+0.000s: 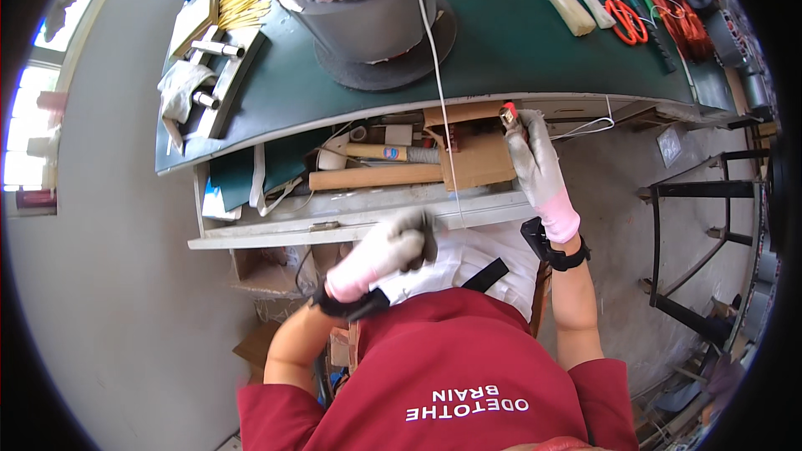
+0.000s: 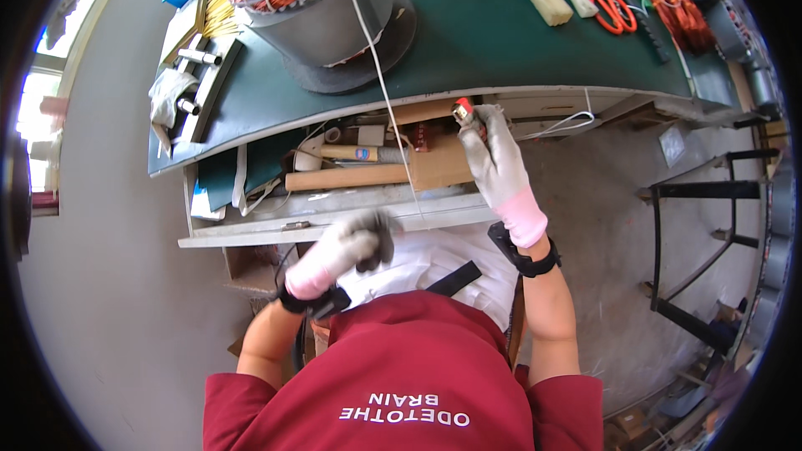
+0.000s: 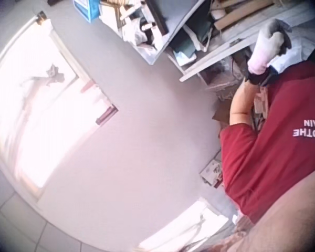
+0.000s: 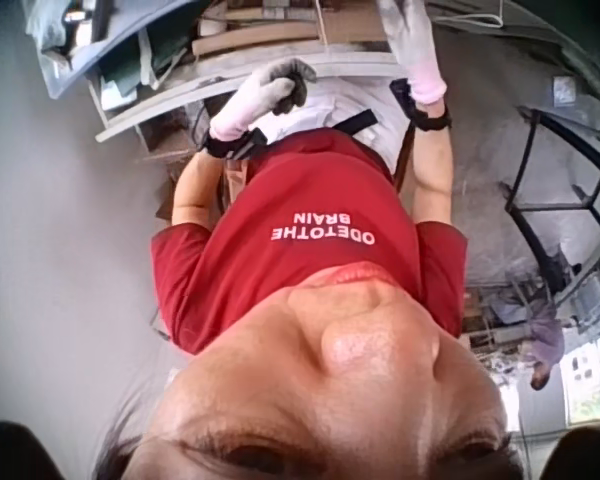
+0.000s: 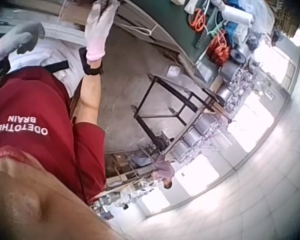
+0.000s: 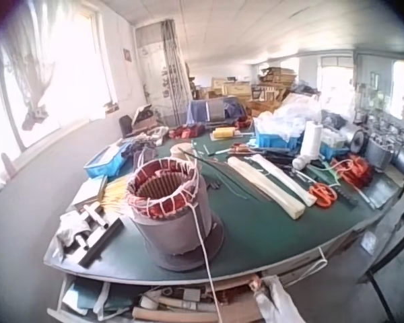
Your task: The recorder is wiring motor stators by inserting copper coils and securing them with cable ties.
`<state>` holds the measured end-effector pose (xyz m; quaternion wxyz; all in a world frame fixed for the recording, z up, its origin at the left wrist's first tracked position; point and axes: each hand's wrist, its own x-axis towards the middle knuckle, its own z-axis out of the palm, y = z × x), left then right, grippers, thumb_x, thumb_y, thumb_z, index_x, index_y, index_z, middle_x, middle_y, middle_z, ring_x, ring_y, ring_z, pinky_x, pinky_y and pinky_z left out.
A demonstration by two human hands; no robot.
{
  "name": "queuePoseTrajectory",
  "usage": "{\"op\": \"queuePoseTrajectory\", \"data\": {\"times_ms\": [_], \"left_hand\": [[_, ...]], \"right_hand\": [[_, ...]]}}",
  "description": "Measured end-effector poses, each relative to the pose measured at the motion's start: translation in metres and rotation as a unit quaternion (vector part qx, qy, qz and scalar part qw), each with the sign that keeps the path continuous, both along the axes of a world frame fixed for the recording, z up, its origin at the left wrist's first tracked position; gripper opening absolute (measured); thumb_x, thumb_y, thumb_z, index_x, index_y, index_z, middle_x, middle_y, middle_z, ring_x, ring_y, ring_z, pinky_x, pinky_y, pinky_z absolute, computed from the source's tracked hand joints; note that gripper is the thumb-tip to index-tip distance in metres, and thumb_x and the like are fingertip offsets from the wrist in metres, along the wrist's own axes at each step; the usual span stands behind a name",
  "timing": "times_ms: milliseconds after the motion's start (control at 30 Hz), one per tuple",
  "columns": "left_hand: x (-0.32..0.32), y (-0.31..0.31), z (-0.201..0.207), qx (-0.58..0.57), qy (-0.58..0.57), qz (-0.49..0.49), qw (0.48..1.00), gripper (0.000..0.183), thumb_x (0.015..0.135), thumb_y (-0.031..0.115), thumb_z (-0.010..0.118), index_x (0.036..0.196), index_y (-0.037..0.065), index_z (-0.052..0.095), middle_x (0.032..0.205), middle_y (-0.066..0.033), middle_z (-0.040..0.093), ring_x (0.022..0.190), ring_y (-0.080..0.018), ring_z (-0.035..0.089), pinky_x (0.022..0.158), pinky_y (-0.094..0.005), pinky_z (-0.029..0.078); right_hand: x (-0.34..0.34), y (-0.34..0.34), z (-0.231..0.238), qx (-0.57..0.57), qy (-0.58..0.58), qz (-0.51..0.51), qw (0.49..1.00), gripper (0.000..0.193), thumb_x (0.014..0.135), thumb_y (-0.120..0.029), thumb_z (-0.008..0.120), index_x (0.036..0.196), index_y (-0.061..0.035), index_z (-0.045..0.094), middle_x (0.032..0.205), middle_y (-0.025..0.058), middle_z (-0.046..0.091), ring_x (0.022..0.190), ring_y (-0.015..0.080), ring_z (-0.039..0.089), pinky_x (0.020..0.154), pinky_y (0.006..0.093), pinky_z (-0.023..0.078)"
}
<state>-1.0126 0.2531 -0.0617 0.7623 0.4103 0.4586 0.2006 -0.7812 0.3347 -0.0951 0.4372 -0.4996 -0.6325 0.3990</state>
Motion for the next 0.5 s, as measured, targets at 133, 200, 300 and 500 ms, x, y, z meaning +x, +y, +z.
{"op": "queuePoseTrajectory", "data": {"times_ms": [133, 200, 300, 500], "left_hand": [[0.014, -0.032, -0.051, 0.263, 0.242, 0.132, 0.925, 0.037, 0.079, 0.008, 0.044, 0.115, 0.001, 0.049, 0.069, -0.0034, 0.057, 0.052, -0.0088, 0.049, 0.052, -0.0224, 0.041], [0.019, -0.017, -0.028, 0.132, 0.156, 0.103, 0.973, 0.041, 0.081, 0.009, 0.044, 0.122, 0.001, 0.045, 0.069, -0.0032, 0.057, 0.053, -0.0086, 0.049, 0.052, -0.0224, 0.041], [0.027, 0.002, -0.023, -0.014, -0.026, -0.077, 0.997, 0.043, 0.087, 0.019, 0.049, 0.127, 0.002, 0.044, 0.074, -0.0024, 0.058, 0.06, -0.0075, 0.052, 0.055, -0.0218, 0.043], [0.022, -0.022, -0.071, 0.324, 0.212, -0.147, 0.91, 0.026, 0.075, 0.014, 0.053, 0.099, 0.007, 0.059, 0.083, -0.0171, 0.061, 0.072, -0.0338, 0.06, 0.066, -0.0373, 0.049]], "right_hand": [[-0.001, 0.003, 0.007, -0.063, 0.17, 0.007, 0.983, 0.023, 0.092, -0.015, 0.046, 0.112, -0.0028, 0.044, 0.082, 0.0021, 0.048, 0.071, 0.0064, 0.046, 0.066, 0.0221, 0.041], [0.0, 0.005, 0.015, -0.08, 0.193, 0.009, 0.978, 0.022, 0.093, -0.021, 0.047, 0.107, -0.0038, 0.046, 0.078, 0.0017, 0.047, 0.066, 0.0064, 0.045, 0.061, 0.0217, 0.04], [0.007, 0.007, 0.013, -0.157, 0.314, 0.031, 0.936, 0.029, 0.093, -0.035, 0.047, 0.092, -0.0062, 0.049, 0.068, 0.0006, 0.045, 0.056, 0.0067, 0.041, 0.051, 0.0213, 0.035], [0.011, 0.02, 0.02, -0.258, 0.435, 0.023, 0.862, 0.057, 0.09, -0.058, 0.037, 0.06, -0.0097, 0.04, 0.05, -0.0025, 0.03, 0.039, 0.0071, 0.027, 0.038, 0.023, 0.018]]}}
